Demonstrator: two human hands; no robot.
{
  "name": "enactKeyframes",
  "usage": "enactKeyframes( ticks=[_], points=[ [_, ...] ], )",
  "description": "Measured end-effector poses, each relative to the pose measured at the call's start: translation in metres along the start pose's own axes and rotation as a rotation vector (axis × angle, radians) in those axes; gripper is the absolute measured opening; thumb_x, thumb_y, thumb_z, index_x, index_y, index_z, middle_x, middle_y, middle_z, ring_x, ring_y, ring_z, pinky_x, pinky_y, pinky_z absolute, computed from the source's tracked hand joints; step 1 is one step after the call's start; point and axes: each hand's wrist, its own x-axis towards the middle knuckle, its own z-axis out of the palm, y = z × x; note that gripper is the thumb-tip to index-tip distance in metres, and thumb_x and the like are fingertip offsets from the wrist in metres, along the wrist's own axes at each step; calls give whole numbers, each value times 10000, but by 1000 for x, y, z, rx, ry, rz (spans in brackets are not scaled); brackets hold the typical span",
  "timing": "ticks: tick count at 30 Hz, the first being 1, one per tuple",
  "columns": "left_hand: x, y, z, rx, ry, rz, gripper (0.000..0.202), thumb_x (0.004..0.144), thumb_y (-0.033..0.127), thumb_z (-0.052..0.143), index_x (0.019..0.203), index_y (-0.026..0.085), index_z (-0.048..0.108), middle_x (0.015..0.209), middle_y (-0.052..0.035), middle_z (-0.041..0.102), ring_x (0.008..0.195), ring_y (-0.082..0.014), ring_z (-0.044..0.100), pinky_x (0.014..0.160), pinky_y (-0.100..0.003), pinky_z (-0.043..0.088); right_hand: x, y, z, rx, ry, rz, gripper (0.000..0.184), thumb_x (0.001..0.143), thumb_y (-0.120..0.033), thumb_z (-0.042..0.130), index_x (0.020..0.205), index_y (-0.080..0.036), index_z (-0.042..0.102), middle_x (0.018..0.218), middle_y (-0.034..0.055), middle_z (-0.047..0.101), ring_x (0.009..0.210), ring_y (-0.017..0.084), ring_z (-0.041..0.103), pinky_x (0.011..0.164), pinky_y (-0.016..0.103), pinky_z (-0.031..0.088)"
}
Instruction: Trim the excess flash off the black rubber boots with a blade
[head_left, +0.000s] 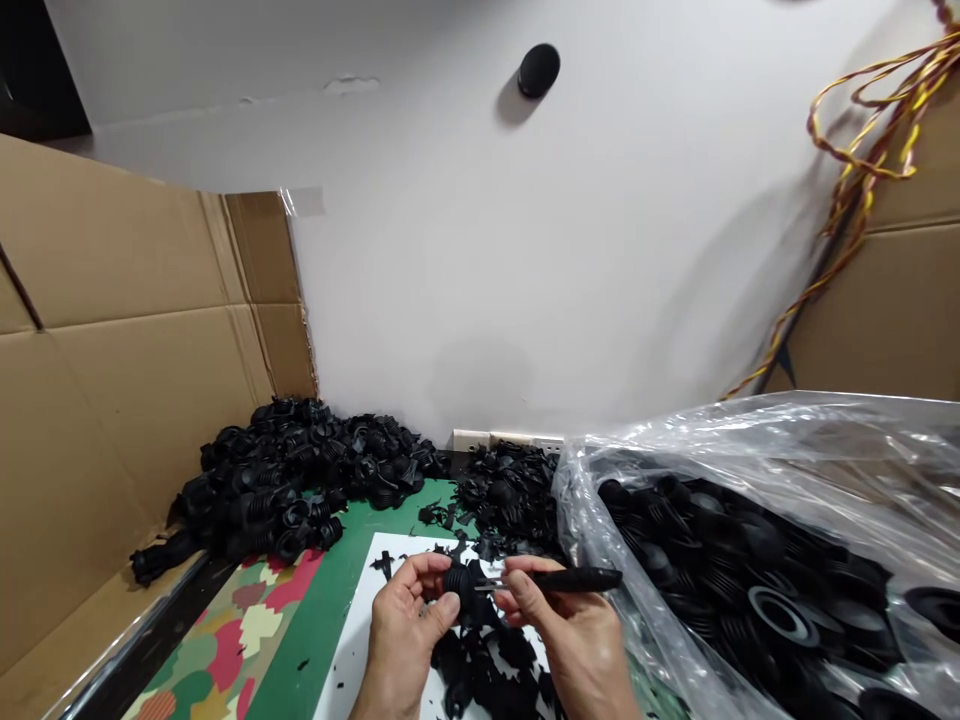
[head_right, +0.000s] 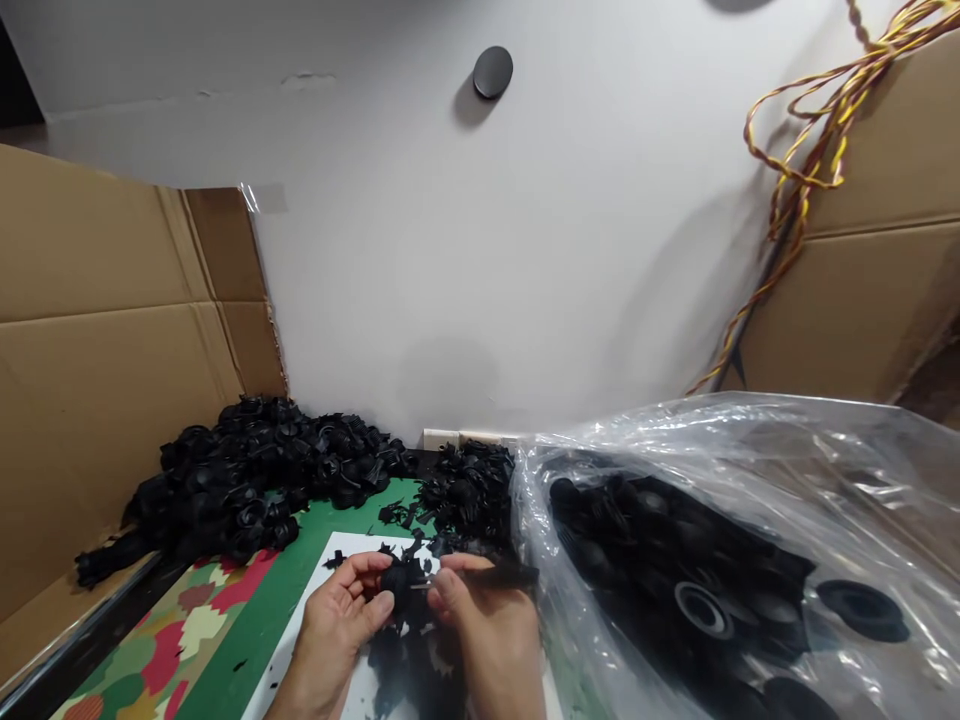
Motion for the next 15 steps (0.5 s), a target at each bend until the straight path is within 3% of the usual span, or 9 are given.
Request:
enactKeyframes(
  ticks=[6, 10, 12, 15],
  points=[
    [-2, -1, 1, 6, -24, -18, 309, 564, 247, 781, 845, 158, 689, 748, -62, 700, 763, -209, 600, 699, -294, 445, -3, 5, 4, -5, 79, -63, 394, 553, -501, 784, 702, -147, 697, 568, 28, 691, 509, 197, 651, 502, 267, 523],
    [-2, -3, 1, -23, -36, -48, 323, 530, 261, 811, 808, 154, 685, 684, -41, 684, 674, -185, 598, 623, -267, 439, -5, 11, 4, -106, 67, -137, 356, 633, -506, 728, 701, -159, 688, 545, 23, 668, 494, 197, 640, 501, 271, 528],
    [-2, -6, 2, -14, -7, -69, 316, 505, 247, 822, 767, 157, 669, 623, -16, 666, 602, -155, 578, 582, -246, 425, -6, 16, 3, -180, 38, -246, 310, 714, -482, 672, 719, -171, 672, 556, 20, 656, 482, 186, 630, 493, 266, 523],
    [-6, -5, 4, 9, 13, -96, 288, 515, 205, 810, 745, 159, 644, 574, 8, 651, 548, -127, 557, 554, -223, 416, -3, 22, -2, -402, -106, -609, 199, 831, -348, 571, 741, -188, 647, 599, 20, 638, 496, 151, 607, 498, 235, 489]
  ],
)
